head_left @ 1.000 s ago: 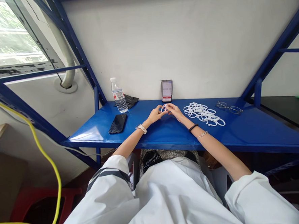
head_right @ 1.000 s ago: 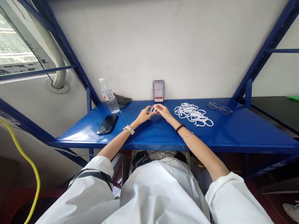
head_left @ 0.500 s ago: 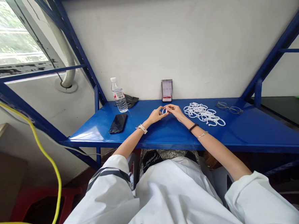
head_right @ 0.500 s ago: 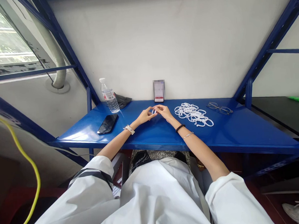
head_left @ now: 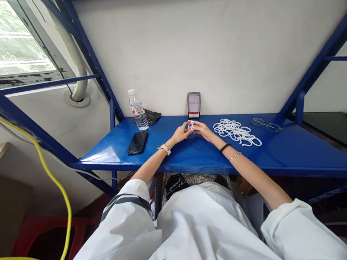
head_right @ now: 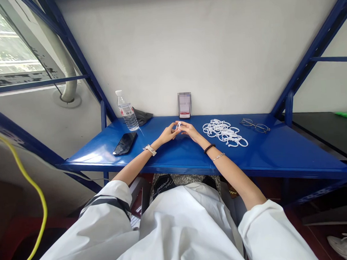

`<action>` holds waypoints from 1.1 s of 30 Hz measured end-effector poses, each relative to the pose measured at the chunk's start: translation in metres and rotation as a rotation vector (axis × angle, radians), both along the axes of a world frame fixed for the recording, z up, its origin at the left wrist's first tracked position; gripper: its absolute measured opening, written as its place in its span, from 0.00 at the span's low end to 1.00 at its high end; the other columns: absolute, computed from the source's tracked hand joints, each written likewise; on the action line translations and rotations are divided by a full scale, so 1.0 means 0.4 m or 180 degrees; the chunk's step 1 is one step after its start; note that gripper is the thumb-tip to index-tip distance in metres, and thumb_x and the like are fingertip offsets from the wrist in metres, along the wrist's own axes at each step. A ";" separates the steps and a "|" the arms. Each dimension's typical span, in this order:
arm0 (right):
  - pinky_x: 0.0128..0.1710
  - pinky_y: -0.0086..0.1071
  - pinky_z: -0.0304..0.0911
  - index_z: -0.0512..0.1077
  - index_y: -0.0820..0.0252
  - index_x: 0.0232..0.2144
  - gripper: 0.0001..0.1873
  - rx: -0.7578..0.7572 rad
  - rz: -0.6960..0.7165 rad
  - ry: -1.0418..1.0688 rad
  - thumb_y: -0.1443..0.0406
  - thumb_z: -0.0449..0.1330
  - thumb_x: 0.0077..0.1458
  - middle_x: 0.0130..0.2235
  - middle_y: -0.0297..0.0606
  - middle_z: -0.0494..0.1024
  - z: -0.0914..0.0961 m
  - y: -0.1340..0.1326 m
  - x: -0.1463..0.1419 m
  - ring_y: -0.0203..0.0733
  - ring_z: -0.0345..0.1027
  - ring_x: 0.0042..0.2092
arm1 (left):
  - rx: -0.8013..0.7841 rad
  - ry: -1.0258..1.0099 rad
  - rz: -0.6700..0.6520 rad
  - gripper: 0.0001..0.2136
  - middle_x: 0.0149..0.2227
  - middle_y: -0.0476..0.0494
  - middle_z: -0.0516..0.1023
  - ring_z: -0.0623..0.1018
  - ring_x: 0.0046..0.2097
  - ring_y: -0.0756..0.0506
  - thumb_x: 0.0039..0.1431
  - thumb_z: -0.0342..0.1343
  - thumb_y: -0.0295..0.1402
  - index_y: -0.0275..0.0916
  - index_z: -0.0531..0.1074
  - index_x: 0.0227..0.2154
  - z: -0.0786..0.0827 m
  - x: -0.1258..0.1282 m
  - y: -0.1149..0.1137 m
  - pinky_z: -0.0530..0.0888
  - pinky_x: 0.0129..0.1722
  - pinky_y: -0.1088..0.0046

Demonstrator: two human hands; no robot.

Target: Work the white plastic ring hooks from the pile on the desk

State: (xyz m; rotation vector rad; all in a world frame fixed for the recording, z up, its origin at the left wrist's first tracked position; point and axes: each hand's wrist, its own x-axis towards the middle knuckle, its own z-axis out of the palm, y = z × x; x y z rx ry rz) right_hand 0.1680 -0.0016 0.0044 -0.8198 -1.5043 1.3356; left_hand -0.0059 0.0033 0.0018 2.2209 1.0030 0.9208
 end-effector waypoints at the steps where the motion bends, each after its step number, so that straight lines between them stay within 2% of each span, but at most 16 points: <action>1: 0.37 0.30 0.65 0.73 0.54 0.49 0.24 -0.0007 -0.0010 -0.0001 0.60 0.64 0.48 0.38 0.36 0.79 -0.002 0.002 0.000 0.40 0.71 0.40 | 0.0005 -0.0013 0.0005 0.26 0.16 0.55 0.68 0.71 0.20 0.49 0.60 0.49 0.49 0.32 0.61 0.51 -0.001 0.000 0.001 0.65 0.26 0.76; 4: 0.37 0.31 0.65 0.73 0.53 0.48 0.23 -0.0036 -0.0132 -0.0020 0.60 0.65 0.47 0.39 0.36 0.79 -0.011 0.009 0.001 0.41 0.71 0.41 | 0.0043 -0.0023 0.0018 0.26 0.16 0.56 0.68 0.71 0.20 0.49 0.61 0.49 0.49 0.32 0.61 0.52 -0.003 -0.002 0.004 0.65 0.27 0.76; 8: 0.36 0.30 0.67 0.74 0.52 0.45 0.21 -0.0099 -0.0389 -0.0050 0.60 0.66 0.45 0.44 0.36 0.77 -0.022 0.021 0.003 0.41 0.71 0.42 | 0.0139 -0.0065 0.0043 0.25 0.15 0.57 0.66 0.70 0.20 0.50 0.61 0.49 0.47 0.33 0.61 0.52 -0.006 -0.003 0.007 0.64 0.27 0.76; 13: 0.40 0.31 0.68 0.73 0.51 0.45 0.21 -0.0068 -0.0222 0.0042 0.59 0.66 0.47 0.49 0.36 0.76 -0.022 0.020 0.002 0.43 0.70 0.47 | 0.0205 -0.0110 0.0026 0.25 0.15 0.58 0.66 0.68 0.19 0.51 0.61 0.49 0.46 0.33 0.61 0.54 -0.008 -0.003 0.008 0.64 0.26 0.77; 17: 0.42 0.32 0.68 0.72 0.52 0.47 0.23 -0.0062 -0.0096 0.0067 0.58 0.66 0.47 0.48 0.38 0.77 -0.019 0.017 0.000 0.44 0.71 0.48 | 0.0190 -0.0106 0.0030 0.25 0.15 0.58 0.66 0.68 0.19 0.52 0.61 0.50 0.45 0.33 0.61 0.54 -0.006 -0.002 0.006 0.64 0.26 0.77; 23: 0.42 0.33 0.68 0.70 0.53 0.48 0.26 0.0013 -0.0173 -0.0026 0.56 0.67 0.46 0.46 0.38 0.78 -0.028 0.023 0.003 0.43 0.72 0.46 | 0.0153 -0.0114 0.0028 0.23 0.15 0.58 0.66 0.67 0.19 0.52 0.60 0.50 0.45 0.34 0.62 0.52 -0.005 -0.001 0.005 0.64 0.26 0.77; 28: 0.40 0.33 0.68 0.71 0.55 0.45 0.26 0.0018 -0.0403 -0.0135 0.55 0.68 0.44 0.40 0.37 0.79 -0.034 0.029 0.002 0.42 0.73 0.42 | 0.0103 -0.0095 0.0011 0.20 0.15 0.58 0.66 0.68 0.19 0.52 0.60 0.50 0.45 0.34 0.64 0.48 -0.002 0.000 0.002 0.63 0.25 0.78; 33: 0.38 0.33 0.67 0.70 0.55 0.43 0.25 0.0096 -0.0426 -0.0182 0.54 0.68 0.43 0.38 0.36 0.79 -0.029 0.024 0.000 0.40 0.73 0.40 | 0.0076 -0.0093 -0.0003 0.21 0.15 0.58 0.66 0.67 0.19 0.52 0.60 0.50 0.47 0.34 0.64 0.47 0.004 0.001 -0.004 0.63 0.26 0.77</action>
